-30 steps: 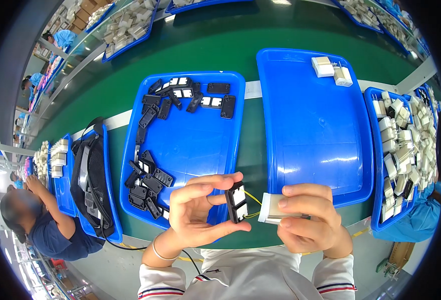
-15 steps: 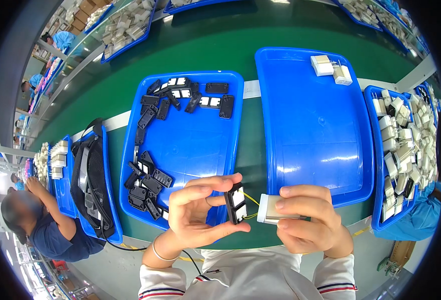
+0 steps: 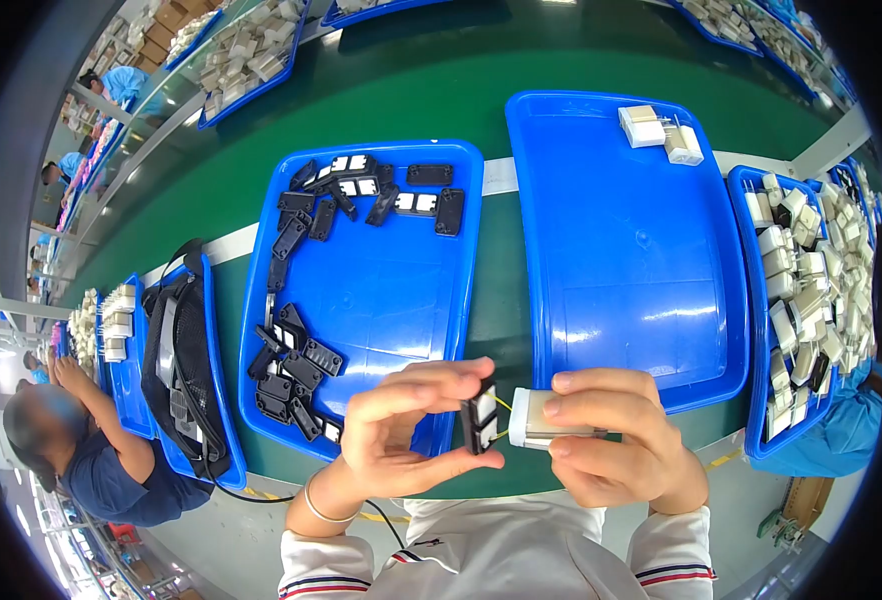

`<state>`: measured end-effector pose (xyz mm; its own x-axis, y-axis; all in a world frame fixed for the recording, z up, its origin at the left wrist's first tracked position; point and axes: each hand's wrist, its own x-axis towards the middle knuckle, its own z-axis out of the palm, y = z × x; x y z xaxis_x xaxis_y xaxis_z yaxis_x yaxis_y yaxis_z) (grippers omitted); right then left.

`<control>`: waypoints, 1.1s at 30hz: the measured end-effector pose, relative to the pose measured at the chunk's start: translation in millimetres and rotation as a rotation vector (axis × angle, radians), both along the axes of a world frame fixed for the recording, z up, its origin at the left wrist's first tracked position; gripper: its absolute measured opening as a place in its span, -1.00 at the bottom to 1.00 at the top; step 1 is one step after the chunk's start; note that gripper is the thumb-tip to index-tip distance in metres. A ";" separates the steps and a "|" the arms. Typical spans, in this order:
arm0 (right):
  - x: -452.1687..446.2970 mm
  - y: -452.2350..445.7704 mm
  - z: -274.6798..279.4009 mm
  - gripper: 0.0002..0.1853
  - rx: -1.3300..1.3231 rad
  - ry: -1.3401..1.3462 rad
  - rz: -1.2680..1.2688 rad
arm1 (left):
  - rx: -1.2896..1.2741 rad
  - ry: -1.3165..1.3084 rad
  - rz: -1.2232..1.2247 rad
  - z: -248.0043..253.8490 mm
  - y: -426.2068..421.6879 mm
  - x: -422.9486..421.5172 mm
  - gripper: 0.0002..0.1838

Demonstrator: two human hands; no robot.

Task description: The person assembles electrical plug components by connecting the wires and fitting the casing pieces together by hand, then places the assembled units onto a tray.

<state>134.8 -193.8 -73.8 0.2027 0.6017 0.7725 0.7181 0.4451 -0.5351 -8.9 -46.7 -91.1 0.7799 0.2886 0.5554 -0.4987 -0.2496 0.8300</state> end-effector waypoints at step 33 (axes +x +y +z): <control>7.8 0.7 -9.9 -0.54 -0.242 0.540 0.359 | 0.019 0.081 0.062 2.0 2.8 -3.2 -0.29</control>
<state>142.6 -193.1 -83.7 0.2769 0.8465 0.4548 0.1536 0.4282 -0.8905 -12.0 -43.9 -89.1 0.8036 0.3275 0.4970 -0.4134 -0.2935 0.8619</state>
